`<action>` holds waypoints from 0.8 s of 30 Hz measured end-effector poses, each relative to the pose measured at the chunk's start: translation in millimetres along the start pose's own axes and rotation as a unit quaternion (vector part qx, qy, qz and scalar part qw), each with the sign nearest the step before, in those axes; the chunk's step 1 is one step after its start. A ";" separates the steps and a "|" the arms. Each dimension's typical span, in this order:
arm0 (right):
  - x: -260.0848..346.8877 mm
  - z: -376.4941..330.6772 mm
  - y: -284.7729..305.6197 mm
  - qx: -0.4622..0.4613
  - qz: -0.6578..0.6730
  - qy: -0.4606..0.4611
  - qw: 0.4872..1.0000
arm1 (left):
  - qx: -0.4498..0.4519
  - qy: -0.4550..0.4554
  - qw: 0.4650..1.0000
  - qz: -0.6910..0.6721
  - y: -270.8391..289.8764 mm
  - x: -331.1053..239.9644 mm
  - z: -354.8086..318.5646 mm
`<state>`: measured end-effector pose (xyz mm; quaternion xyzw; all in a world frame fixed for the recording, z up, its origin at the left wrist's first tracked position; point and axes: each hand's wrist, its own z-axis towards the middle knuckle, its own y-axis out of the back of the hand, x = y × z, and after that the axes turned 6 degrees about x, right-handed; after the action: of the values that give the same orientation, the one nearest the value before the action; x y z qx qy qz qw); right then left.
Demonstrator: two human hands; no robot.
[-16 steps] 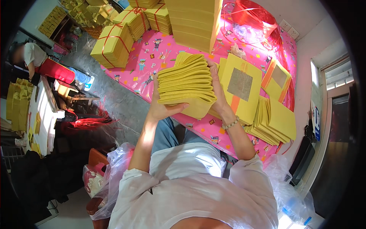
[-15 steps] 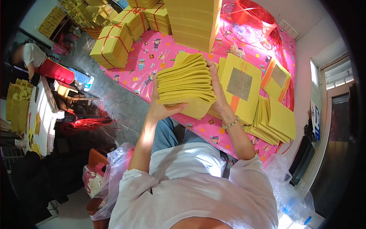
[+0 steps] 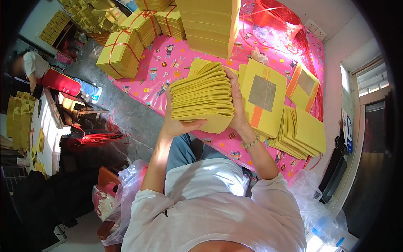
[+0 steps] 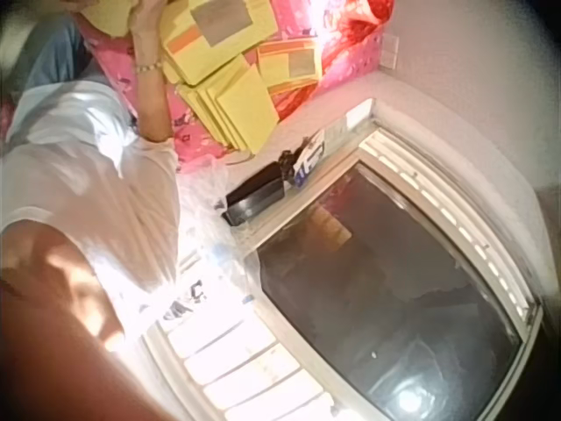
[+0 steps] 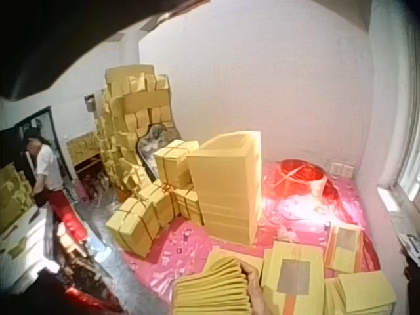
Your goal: The person sits on the floor and folds yellow paper sheets one by one, stacking them into a pile. They then gather the stack, align it, and tie it with a red string.
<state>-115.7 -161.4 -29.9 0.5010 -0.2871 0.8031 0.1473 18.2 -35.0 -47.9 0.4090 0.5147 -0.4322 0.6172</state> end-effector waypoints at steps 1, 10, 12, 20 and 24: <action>0.6 -0.1 0.6 0.005 0.008 -0.002 1.000 | 0.002 0.006 1.000 -0.013 -1.2 -2.9 0.4; 64.3 -3.6 -1.7 0.029 -0.424 0.193 0.884 | 0.004 0.041 0.999 0.026 5.1 0.3 -2.0; 85.2 -19.0 -15.3 0.112 -0.548 0.148 0.815 | 0.009 0.012 0.999 0.050 3.7 -3.7 0.2; 82.9 -27.5 -22.5 0.201 -0.649 0.082 0.729 | 0.028 -0.104 0.991 0.085 4.1 3.1 3.8; 94.1 -23.0 -21.8 0.223 -0.656 0.066 0.718 | 0.036 -0.129 0.986 0.103 7.2 12.1 1.6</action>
<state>-163.6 -134.9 53.0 0.5279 0.3112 0.5773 0.5396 26.7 -35.7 -59.2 0.4228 0.3703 -0.4332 0.7046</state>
